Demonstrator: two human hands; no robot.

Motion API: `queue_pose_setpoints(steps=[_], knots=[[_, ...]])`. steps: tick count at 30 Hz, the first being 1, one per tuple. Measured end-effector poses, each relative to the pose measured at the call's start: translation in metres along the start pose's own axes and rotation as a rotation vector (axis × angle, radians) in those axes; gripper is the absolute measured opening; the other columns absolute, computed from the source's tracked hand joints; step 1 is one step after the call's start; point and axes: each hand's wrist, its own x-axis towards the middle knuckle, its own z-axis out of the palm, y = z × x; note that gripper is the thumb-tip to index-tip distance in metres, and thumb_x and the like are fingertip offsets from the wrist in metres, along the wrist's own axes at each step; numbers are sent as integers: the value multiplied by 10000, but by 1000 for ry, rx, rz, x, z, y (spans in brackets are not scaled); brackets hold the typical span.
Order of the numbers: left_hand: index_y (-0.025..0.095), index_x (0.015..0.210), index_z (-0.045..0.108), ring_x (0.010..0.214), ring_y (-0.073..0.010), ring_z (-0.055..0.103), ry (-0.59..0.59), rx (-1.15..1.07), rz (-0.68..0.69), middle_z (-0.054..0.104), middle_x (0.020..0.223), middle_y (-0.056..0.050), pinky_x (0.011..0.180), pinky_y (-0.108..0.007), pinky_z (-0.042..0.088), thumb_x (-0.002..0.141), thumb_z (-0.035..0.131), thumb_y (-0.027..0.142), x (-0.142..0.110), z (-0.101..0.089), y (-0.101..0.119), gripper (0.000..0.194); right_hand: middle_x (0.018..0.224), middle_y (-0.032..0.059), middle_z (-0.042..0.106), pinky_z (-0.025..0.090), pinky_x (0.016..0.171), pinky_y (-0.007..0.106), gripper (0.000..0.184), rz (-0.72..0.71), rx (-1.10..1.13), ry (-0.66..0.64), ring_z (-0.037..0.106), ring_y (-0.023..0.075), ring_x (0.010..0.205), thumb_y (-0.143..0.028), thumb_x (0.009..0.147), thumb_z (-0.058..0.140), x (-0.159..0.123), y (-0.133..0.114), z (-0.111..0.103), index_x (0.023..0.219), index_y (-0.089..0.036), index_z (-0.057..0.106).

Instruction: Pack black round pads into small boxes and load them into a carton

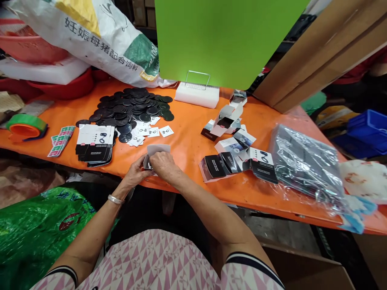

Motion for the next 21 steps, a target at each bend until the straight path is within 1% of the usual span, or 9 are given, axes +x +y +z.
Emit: queue_pose_setpoints(steps=[2,5,7,10,12,14,16,18,21], knots=[[181,1305,550,1027,-219,623,4,14,-3,659,1163,-61,903,-323,505,628,781,264,0,2,1,721,775,138,700,465,688,321,152,9,-4,40,651,236,769,-157,857,612,-6,-3,3,828,-132,760],[170,1304,553,1029,-222,628,-3,62,12,669,1161,-65,892,-316,510,665,741,266,0,4,2,673,937,206,686,478,762,399,268,2,-90,194,633,286,909,-137,923,485,-16,-16,12,998,-79,736],[172,1327,541,1086,-237,616,-11,69,30,646,1232,-85,904,-321,510,695,718,273,2,5,0,665,1012,234,661,474,791,431,329,26,-129,221,606,303,977,-119,948,408,-21,-22,16,1077,-48,703],[183,1369,511,1197,-272,570,-45,-1,9,585,1343,-112,953,-348,499,688,759,318,5,2,-4,737,962,208,659,469,781,407,315,25,-100,162,603,280,932,-144,960,406,-30,-17,14,1035,-56,699],[189,1374,513,1250,-291,539,-49,-115,-25,555,1388,-123,1014,-379,472,679,790,405,7,0,-7,778,963,169,665,462,817,397,290,-37,-32,257,601,256,933,-169,965,421,-41,-4,14,1042,-104,693],[190,1335,555,1283,-291,518,5,-286,-53,543,1408,-127,1072,-400,432,724,725,566,10,0,-9,738,1052,147,664,454,884,396,298,-4,118,480,593,236,997,-182,970,412,-52,15,19,1105,-150,676],[179,1252,616,1277,-280,524,62,-440,-82,570,1376,-134,1085,-403,423,783,596,677,14,5,-9,685,1159,139,645,468,908,377,319,158,393,662,587,217,1057,-203,963,422,-56,34,32,1195,-170,638],[170,1186,640,1220,-270,563,75,-503,-104,619,1299,-134,1042,-402,459,811,566,661,18,12,-9,623,1210,137,633,506,873,334,373,299,752,650,605,193,1056,-235,932,483,-51,50,46,1286,-162,576],[168,1165,616,1069,-240,628,100,-421,-132,677,1148,-102,916,-363,522,786,654,511,26,25,-9,512,1289,129,609,518,897,300,560,308,1146,493,618,173,1085,-233,840,601,-32,60,62,1380,-145,484]])
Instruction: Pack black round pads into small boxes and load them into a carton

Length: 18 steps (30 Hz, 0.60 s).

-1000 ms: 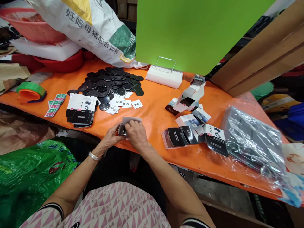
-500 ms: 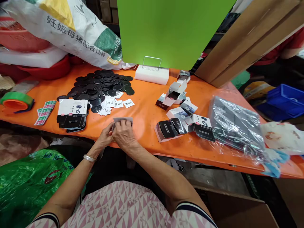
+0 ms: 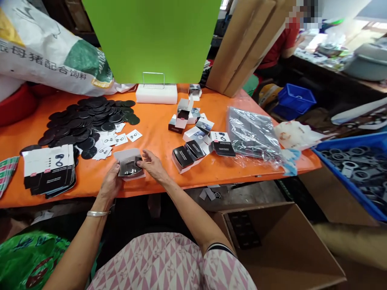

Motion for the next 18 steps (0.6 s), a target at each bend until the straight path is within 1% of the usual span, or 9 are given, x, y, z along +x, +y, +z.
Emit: queue_pose_setpoints(steps=[3,5,7,9,11,13,14,16,18], knots=[[184,1105,617,925,-180,635,98,180,21,685,998,-39,811,-279,527,770,660,380,5,8,-3,391,1340,83,588,481,976,282,622,-93,53,-38,595,156,1151,-123,790,560,9,-2,10,1404,-166,471],[190,1016,632,886,-156,625,160,202,64,671,955,-19,778,-246,519,762,663,353,6,10,-3,304,1293,48,625,464,999,278,561,-213,-45,-95,594,139,1152,-67,806,458,6,-9,11,1346,-189,548],[194,975,633,893,-163,631,169,118,74,671,980,-29,782,-258,528,734,698,375,5,10,-2,308,1283,40,637,428,1046,306,497,-353,-233,-207,568,138,1194,-47,833,401,0,-16,4,1236,-211,641],[202,1028,634,961,-200,641,90,17,37,673,1070,-64,833,-311,541,704,729,397,2,5,1,390,1366,57,587,368,1108,368,407,-500,-440,-326,505,164,1278,-100,876,456,-8,-19,-7,1205,-219,662],[210,1131,627,1090,-251,620,-53,-52,-7,648,1193,-104,927,-373,524,685,736,405,-2,-3,4,498,1436,92,524,321,1140,441,371,-590,-589,-375,441,212,1340,-234,896,572,-14,-18,-17,1262,-206,627],[225,1236,591,1201,-284,568,-195,-64,-21,586,1320,-118,998,-402,489,655,753,390,-7,-10,6,625,1440,110,518,312,1142,487,426,-610,-675,-354,419,243,1354,-356,901,617,-18,-14,-22,1297,-201,602],[237,1285,558,1216,-289,559,-239,-35,-25,553,1364,-117,1003,-405,486,637,771,367,-8,-13,6,694,1429,108,528,321,1136,495,422,-602,-703,-326,426,248,1346,-378,911,607,-20,-11,-21,1297,-208,603],[260,1345,483,1181,-278,580,-260,73,-45,527,1387,-111,971,-388,504,608,811,297,-11,-15,4,807,1407,100,550,341,1124,504,376,-584,-743,-261,447,249,1318,-357,938,569,-23,-7,-14,1288,-226,609],[258,1346,445,1129,-248,605,-229,164,-64,550,1341,-101,942,-357,514,614,825,254,-11,-14,1,825,1390,104,559,327,1124,544,358,-576,-777,-184,436,269,1317,-322,951,540,-25,-6,-5,1291,-229,606]])
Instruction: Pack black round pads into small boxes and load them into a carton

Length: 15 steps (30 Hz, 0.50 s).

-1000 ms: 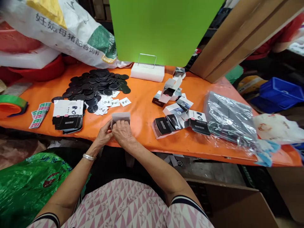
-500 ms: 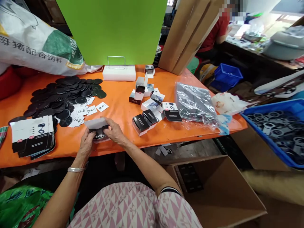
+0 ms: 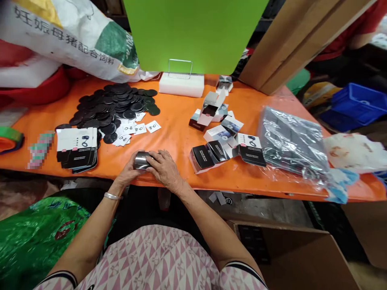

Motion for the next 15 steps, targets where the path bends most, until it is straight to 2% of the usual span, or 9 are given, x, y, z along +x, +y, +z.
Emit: queue_pose_setpoints(steps=[3,6,8,11,15], knots=[[236,1276,463,1095,-219,609,29,7,9,584,1259,-79,922,-328,520,647,815,256,2,3,-4,720,1328,124,588,314,1121,571,342,-3,-45,53,444,281,1303,-246,965,471,5,-7,6,1272,-202,613],[232,1235,476,1086,-207,603,25,-14,33,587,1234,-65,914,-321,524,644,815,232,2,3,-6,681,1276,140,611,393,1080,487,366,-35,-33,51,523,246,1219,-172,951,429,10,-9,5,1268,-173,612],[228,1220,482,1084,-209,601,32,-24,37,591,1219,-62,914,-326,526,630,822,225,2,3,-6,680,1284,139,612,411,1067,469,392,-25,-50,31,536,248,1214,-133,931,433,11,-10,4,1276,-179,612],[223,1195,492,1054,-211,610,50,-16,18,607,1182,-58,892,-320,533,609,836,244,2,4,-4,679,1355,141,575,375,1097,520,427,8,-107,-13,479,286,1299,-95,913,439,5,-17,1,1295,-187,604],[230,1202,499,1046,-208,608,49,19,9,605,1209,-62,886,-305,527,602,841,275,0,7,-1,692,1450,161,487,322,1129,571,417,-33,-103,-55,342,334,1407,-204,946,483,-5,-21,-1,1352,-139,548]])
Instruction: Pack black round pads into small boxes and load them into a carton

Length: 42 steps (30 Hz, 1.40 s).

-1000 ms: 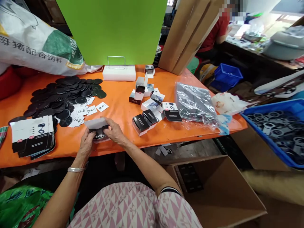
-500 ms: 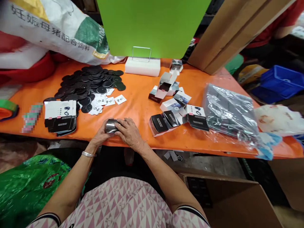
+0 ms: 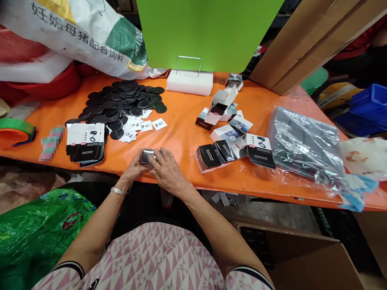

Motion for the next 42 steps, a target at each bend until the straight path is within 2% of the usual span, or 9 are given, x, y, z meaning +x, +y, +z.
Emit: queue_pose_setpoints(steps=[4,8,11,19,23,27,33,37,42], knots=[[245,1332,445,1155,-229,575,20,81,85,531,1337,-96,962,-334,499,657,817,301,-3,2,8,773,1429,130,520,305,1152,562,376,-29,155,81,300,293,1444,-243,971,464,-3,9,10,1325,-167,569],[216,1310,516,1246,-249,519,41,282,222,521,1342,-100,1032,-353,456,717,775,318,-3,0,14,655,1378,99,569,421,1114,433,333,28,438,407,436,197,1374,-253,992,424,-8,20,36,1283,-229,584],[201,1303,529,1216,-244,545,32,331,229,543,1322,-96,1042,-369,456,731,758,326,-1,-3,13,629,1287,98,628,437,1096,454,299,-78,439,571,433,205,1374,-231,982,438,-10,25,51,1230,-228,604],[187,1379,465,1239,-276,552,38,417,284,546,1369,-133,1030,-394,480,723,763,413,4,-8,10,755,1366,135,547,340,1050,553,352,12,-118,252,434,330,1276,-358,956,501,8,-6,8,1244,-173,581],[191,1316,531,1259,-277,542,-78,358,221,558,1367,-120,1059,-404,460,733,762,377,14,4,13,654,1368,141,538,409,839,446,324,120,-281,161,517,276,1039,-245,970,437,4,-12,-4,1259,-164,560],[193,1306,545,1233,-263,559,-198,292,234,563,1365,-125,1012,-390,492,775,708,338,37,47,1,574,1239,119,620,365,758,398,269,273,-408,270,516,233,891,-274,991,426,-23,13,-5,1166,-203,618],[130,1214,585,987,-239,614,-82,589,388,654,1078,-128,921,-419,500,813,586,242,63,113,-30,416,1172,121,652,320,977,492,247,335,-576,443,491,294,1089,-324,952,530,-56,44,-32,1098,-167,652],[157,1213,583,975,-231,615,-95,607,392,645,1056,-103,890,-396,511,835,610,301,63,119,-32,406,1269,130,600,423,871,416,283,414,-474,413,537,276,1034,-328,955,496,-23,81,-78,1162,-188,629],[166,1272,541,1047,-239,616,-88,580,378,627,1141,-114,932,-428,515,819,634,290,50,103,-34,478,1358,173,500,468,843,387,485,643,-311,304,545,288,1093,-160,874,495,48,171,-114,1359,-150,484]])
